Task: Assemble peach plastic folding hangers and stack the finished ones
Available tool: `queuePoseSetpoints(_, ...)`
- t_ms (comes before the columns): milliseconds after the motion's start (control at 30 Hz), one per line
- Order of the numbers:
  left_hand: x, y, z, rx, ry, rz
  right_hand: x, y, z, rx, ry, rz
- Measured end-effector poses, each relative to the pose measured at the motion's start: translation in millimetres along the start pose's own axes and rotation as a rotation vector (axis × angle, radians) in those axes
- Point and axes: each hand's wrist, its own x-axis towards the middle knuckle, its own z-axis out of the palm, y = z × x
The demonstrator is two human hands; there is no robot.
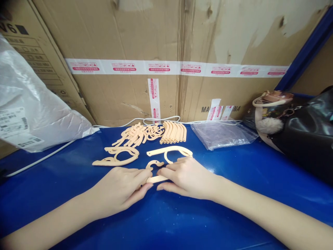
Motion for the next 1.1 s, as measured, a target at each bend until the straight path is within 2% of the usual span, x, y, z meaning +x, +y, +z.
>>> queuePoseSetpoints(200, 0, -6, -2, -0.018, 0.02, -0.084, 0, 9, -9, -0.014, 0.174, 0.017)
queuePoseSetpoints(333, 1, -7, -3, 0.002, 0.014, -0.097, 0, 14, -13, -0.052, 0.285, 0.02)
queuePoseSetpoints(467, -1, -7, -2, 0.016, 0.021, -0.096, 0, 18, -16, -0.108, 0.347, 0.084)
queuePoseSetpoints(667, -1, -8, -1, 0.064, 0.053, -0.082, 0, 27, -14, -0.117, 0.289, 0.161)
queuePoseSetpoints(867, -1, -7, -6, 0.042, 0.103, 0.026, 1, 30, -12, -0.076, 0.218, 0.172)
queuePoseSetpoints(1100, 1, -5, -16, 0.101, 0.063, 0.124, 0, 33, -10, -0.094, 0.186, 0.185)
